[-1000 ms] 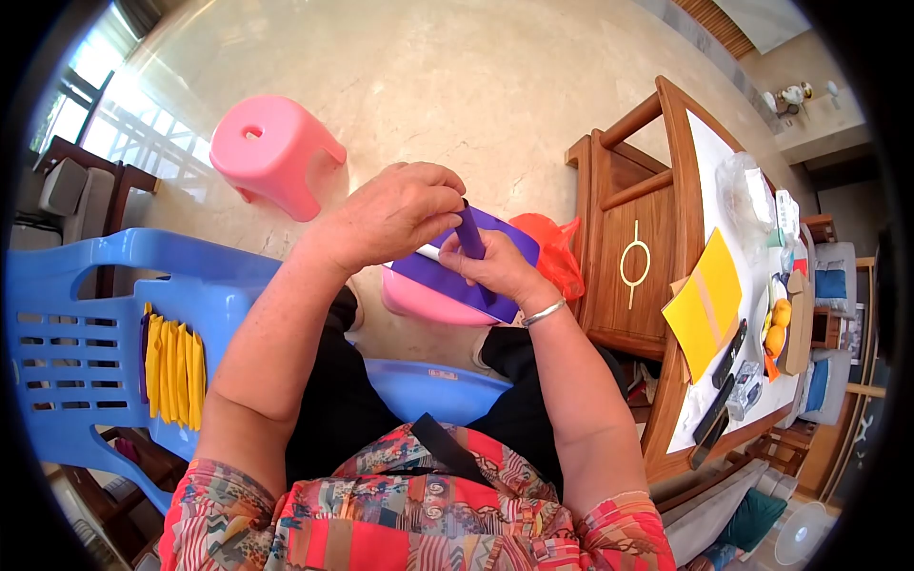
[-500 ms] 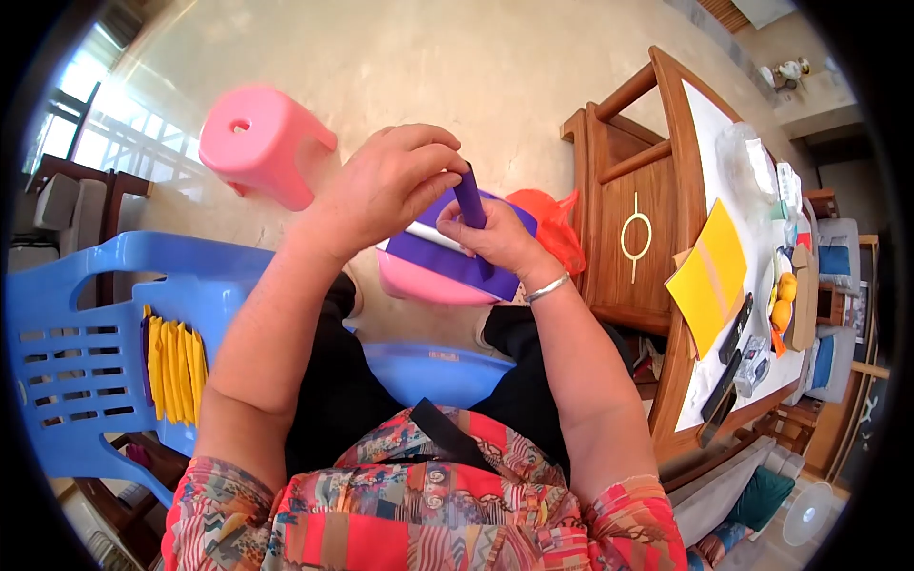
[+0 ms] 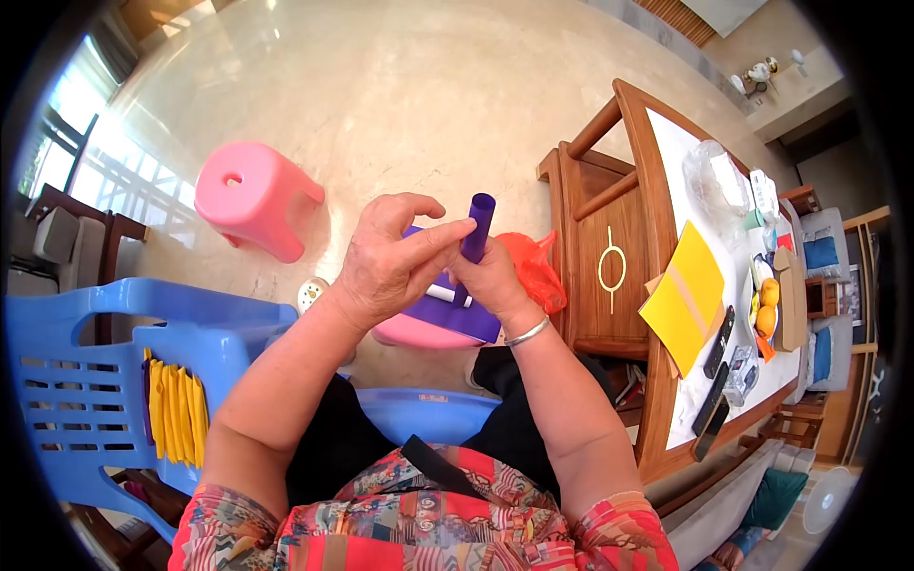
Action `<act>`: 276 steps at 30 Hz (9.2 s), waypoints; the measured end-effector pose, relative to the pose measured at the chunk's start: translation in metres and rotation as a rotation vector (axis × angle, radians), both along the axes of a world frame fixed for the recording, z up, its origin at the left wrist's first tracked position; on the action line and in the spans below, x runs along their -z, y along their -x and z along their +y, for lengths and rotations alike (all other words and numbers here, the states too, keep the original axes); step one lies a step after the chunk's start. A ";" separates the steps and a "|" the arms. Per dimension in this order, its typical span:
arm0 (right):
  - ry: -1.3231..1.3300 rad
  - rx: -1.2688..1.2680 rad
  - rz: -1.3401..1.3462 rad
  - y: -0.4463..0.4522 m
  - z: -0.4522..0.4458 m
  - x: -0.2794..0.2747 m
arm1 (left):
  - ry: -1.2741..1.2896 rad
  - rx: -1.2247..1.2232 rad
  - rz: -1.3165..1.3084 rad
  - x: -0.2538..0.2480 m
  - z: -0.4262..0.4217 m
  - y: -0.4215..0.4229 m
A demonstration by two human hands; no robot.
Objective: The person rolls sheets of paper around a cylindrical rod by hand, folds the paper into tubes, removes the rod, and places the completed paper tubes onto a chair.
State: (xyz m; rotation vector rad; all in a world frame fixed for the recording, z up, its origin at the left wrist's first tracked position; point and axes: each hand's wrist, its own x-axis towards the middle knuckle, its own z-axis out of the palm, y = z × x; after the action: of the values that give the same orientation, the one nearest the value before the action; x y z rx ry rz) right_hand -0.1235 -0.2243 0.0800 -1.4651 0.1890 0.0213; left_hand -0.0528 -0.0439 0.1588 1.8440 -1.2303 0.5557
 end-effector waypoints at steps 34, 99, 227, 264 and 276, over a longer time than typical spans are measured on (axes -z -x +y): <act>0.487 -0.112 -0.071 -0.005 -0.001 -0.001 | -0.138 0.013 0.070 -0.010 0.009 -0.013; 0.555 -0.164 -0.069 -0.002 -0.002 -0.016 | -0.175 -0.071 0.205 0.007 0.007 -0.009; 0.274 0.527 -0.403 -0.012 -0.079 -0.009 | 0.382 -0.279 1.136 0.067 0.046 -0.089; 0.622 0.477 -0.500 -0.012 -0.073 -0.019 | 0.342 -0.375 1.192 0.058 0.046 -0.088; 0.383 0.567 -0.396 -0.015 -0.086 0.001 | 0.280 -0.156 1.185 0.047 0.049 -0.083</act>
State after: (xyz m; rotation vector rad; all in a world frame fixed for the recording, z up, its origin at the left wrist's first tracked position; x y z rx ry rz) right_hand -0.1089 -0.3107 0.0790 -1.7134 0.2882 -0.7954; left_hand 0.0306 0.0056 0.1123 1.5734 -0.1937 -0.2965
